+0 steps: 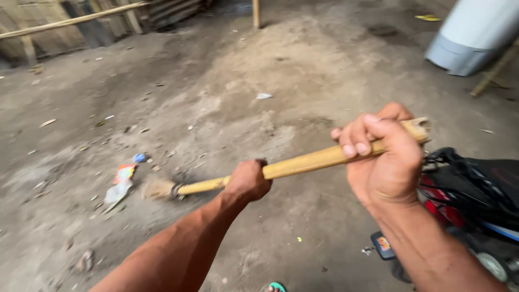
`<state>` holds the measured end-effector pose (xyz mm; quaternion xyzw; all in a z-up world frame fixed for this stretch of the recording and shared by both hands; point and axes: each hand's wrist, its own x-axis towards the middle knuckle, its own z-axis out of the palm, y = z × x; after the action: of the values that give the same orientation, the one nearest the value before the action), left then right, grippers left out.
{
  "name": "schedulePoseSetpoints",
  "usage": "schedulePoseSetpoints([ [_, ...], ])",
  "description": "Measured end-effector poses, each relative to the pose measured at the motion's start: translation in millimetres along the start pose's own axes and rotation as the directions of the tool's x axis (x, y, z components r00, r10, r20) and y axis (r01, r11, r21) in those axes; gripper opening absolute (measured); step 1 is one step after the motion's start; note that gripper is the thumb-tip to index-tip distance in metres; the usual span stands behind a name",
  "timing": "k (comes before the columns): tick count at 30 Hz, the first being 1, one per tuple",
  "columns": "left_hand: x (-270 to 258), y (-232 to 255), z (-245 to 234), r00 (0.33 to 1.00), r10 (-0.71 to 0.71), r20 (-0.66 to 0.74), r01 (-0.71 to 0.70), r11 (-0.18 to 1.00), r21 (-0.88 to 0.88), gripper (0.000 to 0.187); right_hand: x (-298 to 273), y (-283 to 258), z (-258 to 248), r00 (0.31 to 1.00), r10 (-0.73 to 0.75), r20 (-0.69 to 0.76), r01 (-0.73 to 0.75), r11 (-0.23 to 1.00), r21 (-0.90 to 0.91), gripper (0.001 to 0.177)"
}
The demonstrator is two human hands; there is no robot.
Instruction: The recorder is using a bamboo broom to sweep debris from a dirt and concrete floor in an outdoor area.
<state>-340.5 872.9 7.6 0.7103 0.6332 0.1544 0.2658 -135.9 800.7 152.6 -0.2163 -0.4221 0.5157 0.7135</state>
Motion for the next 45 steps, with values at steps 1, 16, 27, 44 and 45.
schedulePoseSetpoints([
  [1, 17, 8, 0, 1.0, 0.024, 0.014, -0.024, 1.0, -0.005, 0.026, 4, -4, -1, 1.0, -0.015, -0.016, 0.014, 1.0, -0.018, 0.021],
  [16, 104, -125, -13, 0.986, 0.168, 0.009, -0.168, 0.986, 0.016, 0.043, 47, 126, 56, 0.997, 0.005, 0.081, 0.002, 0.996, -0.09, 0.021],
  [27, 122, -141, -87, 0.999, -0.039, 0.037, 0.04, 0.999, -0.03, 0.028, 117, 159, 63, 0.998, -0.007, -0.07, 0.004, 0.999, -0.047, 0.018],
  [44, 315, -156, -78, 0.986, -0.049, 0.158, 0.045, 0.999, 0.027, 0.027, 276, 244, 13, 0.995, 0.067, 0.069, -0.064, 0.997, -0.04, 0.017],
  [45, 314, -158, -86, 0.964, -0.175, 0.199, 0.173, 0.985, 0.024, 0.027, 284, 251, 11, 0.987, 0.127, 0.1, -0.129, 0.992, 0.017, 0.019],
])
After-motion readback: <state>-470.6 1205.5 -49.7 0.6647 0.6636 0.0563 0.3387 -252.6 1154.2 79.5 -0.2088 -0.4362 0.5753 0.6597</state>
